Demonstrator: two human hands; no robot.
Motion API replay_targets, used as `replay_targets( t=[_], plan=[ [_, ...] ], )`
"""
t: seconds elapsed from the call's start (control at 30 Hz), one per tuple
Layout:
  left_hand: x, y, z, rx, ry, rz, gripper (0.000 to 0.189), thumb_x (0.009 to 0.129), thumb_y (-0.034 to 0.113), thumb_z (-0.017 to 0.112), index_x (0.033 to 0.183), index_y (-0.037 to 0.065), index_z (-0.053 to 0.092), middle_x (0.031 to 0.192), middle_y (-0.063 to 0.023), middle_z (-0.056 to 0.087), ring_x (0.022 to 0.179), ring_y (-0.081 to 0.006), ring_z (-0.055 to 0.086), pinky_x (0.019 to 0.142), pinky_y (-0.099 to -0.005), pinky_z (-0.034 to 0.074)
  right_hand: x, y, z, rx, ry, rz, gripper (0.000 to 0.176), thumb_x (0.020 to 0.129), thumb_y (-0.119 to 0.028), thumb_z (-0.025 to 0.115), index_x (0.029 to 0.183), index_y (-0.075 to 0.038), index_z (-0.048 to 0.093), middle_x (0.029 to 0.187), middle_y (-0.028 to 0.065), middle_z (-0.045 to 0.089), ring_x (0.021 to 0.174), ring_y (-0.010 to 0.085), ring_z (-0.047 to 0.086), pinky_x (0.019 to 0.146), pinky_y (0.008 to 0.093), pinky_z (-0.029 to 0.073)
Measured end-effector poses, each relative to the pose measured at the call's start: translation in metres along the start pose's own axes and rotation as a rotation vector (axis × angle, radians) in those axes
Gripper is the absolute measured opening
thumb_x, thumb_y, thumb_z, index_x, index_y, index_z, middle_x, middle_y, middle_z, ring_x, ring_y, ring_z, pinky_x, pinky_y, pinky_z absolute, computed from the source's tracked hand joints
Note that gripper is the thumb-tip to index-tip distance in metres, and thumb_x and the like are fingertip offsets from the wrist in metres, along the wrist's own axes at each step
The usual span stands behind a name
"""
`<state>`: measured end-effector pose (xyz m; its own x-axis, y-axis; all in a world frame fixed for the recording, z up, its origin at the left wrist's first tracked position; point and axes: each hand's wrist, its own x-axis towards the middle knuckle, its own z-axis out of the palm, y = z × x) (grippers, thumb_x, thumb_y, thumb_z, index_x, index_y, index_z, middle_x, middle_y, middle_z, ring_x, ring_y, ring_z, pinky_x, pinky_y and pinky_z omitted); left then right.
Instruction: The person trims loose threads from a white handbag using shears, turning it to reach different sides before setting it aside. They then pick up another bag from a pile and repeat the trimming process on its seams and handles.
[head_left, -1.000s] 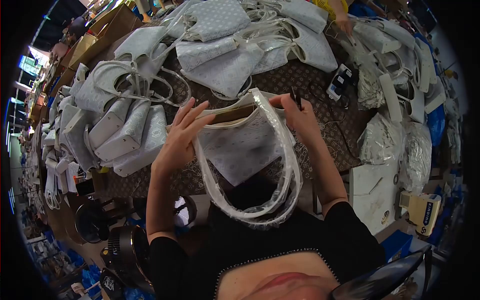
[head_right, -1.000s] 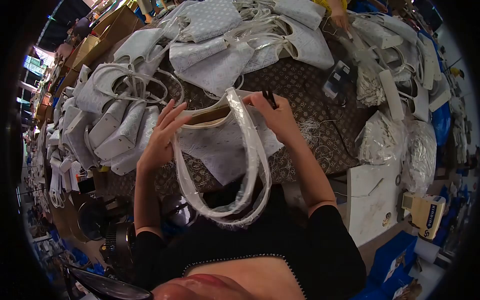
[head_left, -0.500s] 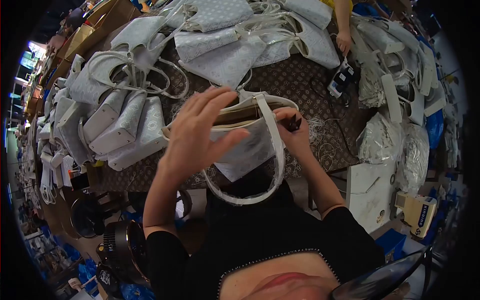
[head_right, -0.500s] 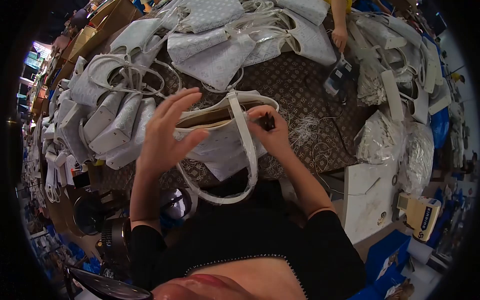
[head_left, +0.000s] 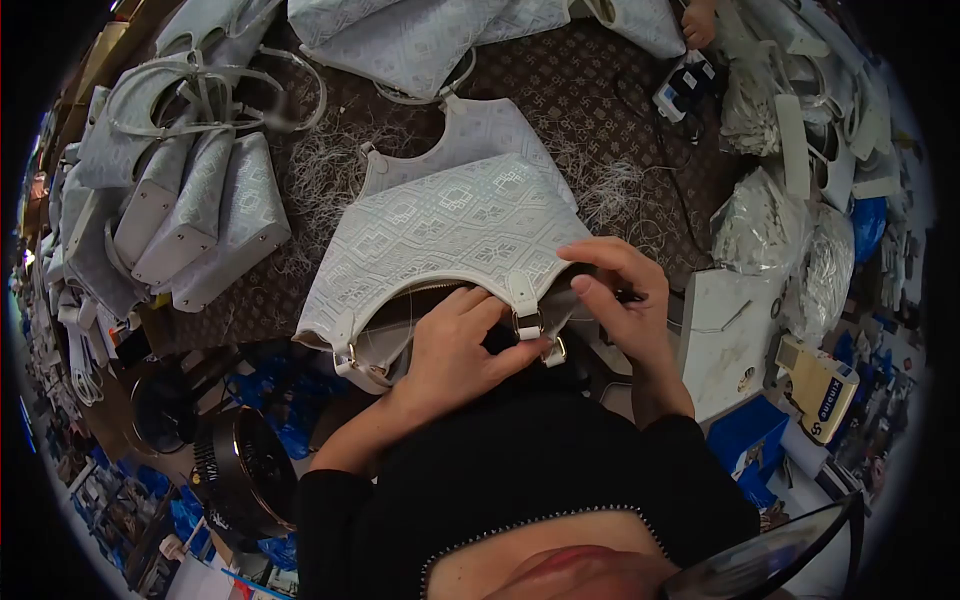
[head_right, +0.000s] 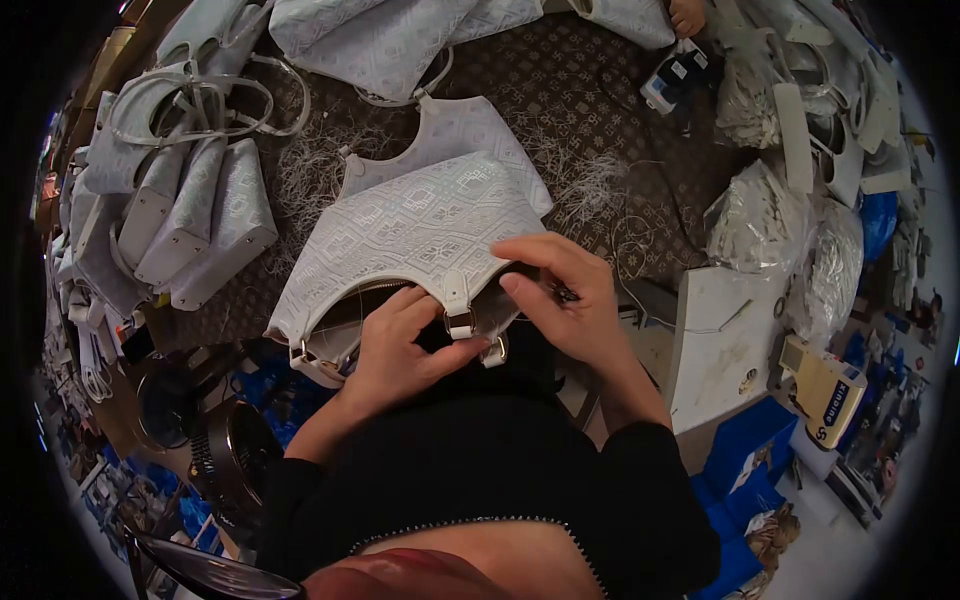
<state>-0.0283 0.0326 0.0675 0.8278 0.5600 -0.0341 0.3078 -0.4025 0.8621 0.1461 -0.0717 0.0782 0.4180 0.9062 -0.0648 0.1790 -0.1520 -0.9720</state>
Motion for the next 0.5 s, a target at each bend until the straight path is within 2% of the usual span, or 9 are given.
replay_targets(
  t=[0.2,0.3,0.5],
  plan=[
    [-0.001,-0.004,-0.003,0.013,0.034,0.062,0.041,0.066,0.033,0.075,0.091,0.003,0.063,0.089,-0.0089,0.061,0.081,-0.0240,0.060,0.069,-0.0321,0.049,0.014,0.011,0.012,-0.097,-0.131,-0.191,0.021,0.076,0.002,0.062,0.096,-0.004,0.065,0.099,0.0091,0.064,0.081,0.0149,0.064,0.067,0.0234,0.051],
    [-0.002,-0.005,-0.004,-0.010,-0.003,0.027,0.045,0.065,0.034,0.076,0.095,0.003,0.062,0.093,-0.0096,0.060,0.085,-0.0243,0.060,0.071,-0.0322,0.049,0.013,0.012,0.010,-0.096,-0.155,-0.183,0.018,0.076,0.001,0.063,0.093,-0.005,0.066,0.099,0.0085,0.064,0.082,0.0150,0.064,0.067,0.0237,0.052],
    [-0.002,-0.003,-0.012,-0.081,-0.082,-0.001,0.043,0.068,0.025,0.071,0.102,0.001,0.060,0.100,-0.0137,0.059,0.090,-0.0276,0.059,0.077,-0.0342,0.048,0.011,0.012,0.011,-0.080,-0.160,-0.223,0.021,0.074,0.004,0.064,0.092,-0.005,0.066,0.099,0.0094,0.063,0.084,0.0167,0.064,0.068,0.0246,0.053]
  ],
)
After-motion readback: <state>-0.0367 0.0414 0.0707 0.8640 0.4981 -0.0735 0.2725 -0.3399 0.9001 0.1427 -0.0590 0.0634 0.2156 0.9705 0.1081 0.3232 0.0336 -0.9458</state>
